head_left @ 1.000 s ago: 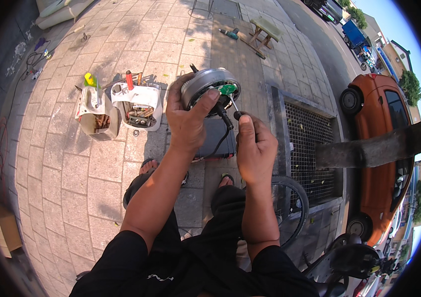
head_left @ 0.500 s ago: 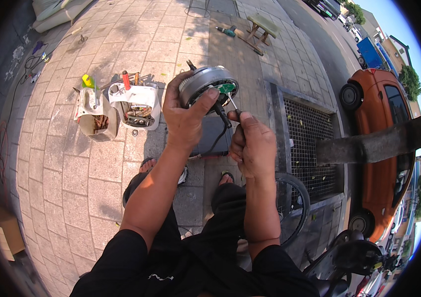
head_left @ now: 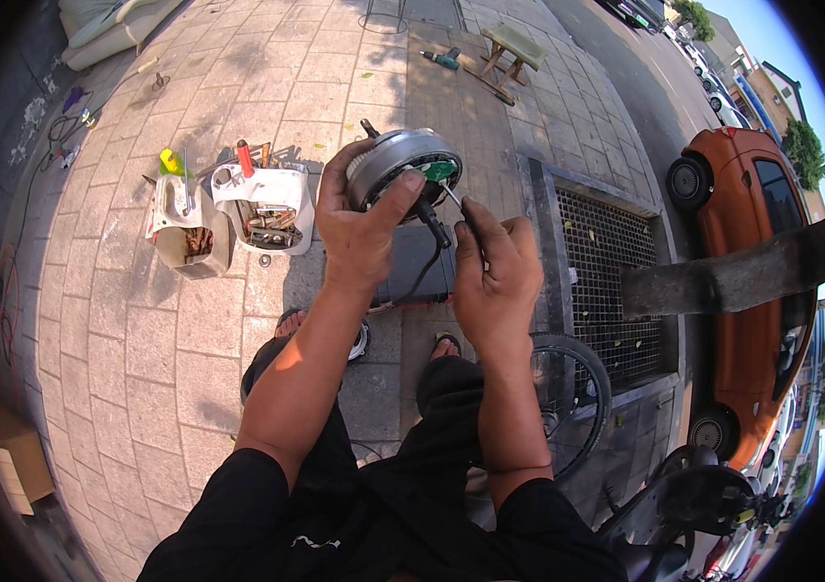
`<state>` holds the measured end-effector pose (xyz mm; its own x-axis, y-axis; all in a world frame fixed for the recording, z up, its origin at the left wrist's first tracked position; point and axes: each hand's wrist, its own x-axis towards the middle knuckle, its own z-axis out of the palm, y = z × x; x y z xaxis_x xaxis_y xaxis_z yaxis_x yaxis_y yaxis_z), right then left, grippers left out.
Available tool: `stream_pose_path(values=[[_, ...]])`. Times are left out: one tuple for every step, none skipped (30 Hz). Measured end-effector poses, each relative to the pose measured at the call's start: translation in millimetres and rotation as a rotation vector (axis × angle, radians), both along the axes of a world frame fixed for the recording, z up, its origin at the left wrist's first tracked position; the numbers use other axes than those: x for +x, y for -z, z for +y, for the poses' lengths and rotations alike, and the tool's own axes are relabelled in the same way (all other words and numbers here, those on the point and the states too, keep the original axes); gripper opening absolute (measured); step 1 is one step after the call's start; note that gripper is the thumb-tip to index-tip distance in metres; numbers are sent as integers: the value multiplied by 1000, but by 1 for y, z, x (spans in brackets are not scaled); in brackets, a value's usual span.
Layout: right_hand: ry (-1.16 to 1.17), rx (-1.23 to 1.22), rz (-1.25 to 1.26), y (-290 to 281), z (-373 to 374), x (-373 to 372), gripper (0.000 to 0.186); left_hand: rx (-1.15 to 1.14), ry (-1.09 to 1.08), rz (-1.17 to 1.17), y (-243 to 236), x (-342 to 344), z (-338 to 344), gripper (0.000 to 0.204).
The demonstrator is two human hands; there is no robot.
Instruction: The person holds a circular motor component and uses a screwdriver to adjust internal parts. They rotate the component to access different areas and continue tightening or loosening screws throughout the clip.
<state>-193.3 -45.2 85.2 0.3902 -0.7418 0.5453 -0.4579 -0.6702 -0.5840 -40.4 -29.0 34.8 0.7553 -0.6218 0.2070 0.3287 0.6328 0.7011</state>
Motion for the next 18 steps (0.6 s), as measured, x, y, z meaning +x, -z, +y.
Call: stream_pose_path(values=[[-9,-32,-19,3,-1,1,26,-13,-1,15,0,-1,-1,64],[-19,-63,-39,5,-1,2,27,-25,-2,30,0,-2,-2,64],[-9,-78,-77,6,-1,3,29,-26,10,48,-1,-3,-2,64],[1,-92,-116,6,-1,5,30,-26,21,66,-1,-4,-2,63],[11,-106,-154,7,-2,7,32,-27,33,83,-2,-5,-2,63],[-1,-135,-141,10,-4,5,33,-29,36,84,-3,-6,-2,64],[-12,-163,-128,14,-7,3,33,-31,39,86,-4,-7,-2,64],[-23,-191,-115,16,-8,1,34,-33,42,87,-5,-7,-2,64],[-25,-194,-118,14,-6,2,35,-29,42,84,-4,-7,-2,64],[-27,-196,-120,10,-3,3,36,-24,43,81,-4,-6,-1,64],[-28,-199,-123,8,-1,4,38,-20,43,78,-3,-6,-1,65],[-46,-213,-123,8,-2,3,38,-21,46,86,-3,-5,-1,65],[-64,-227,-123,10,-4,2,39,-22,49,93,-2,-5,-2,65],[-82,-241,-123,11,-6,2,40,-24,51,100,-2,-5,-2,65],[-85,-241,-134,11,-7,2,40,-27,52,118,-2,-5,-2,65],[-87,-241,-145,12,-7,3,39,-31,53,135,-2,-5,-3,65],[-90,-240,-156,12,-7,3,39,-35,54,153,-2,-5,-3,65],[-80,-220,-172,12,-7,4,38,-36,54,169,-2,-6,-4,65]])
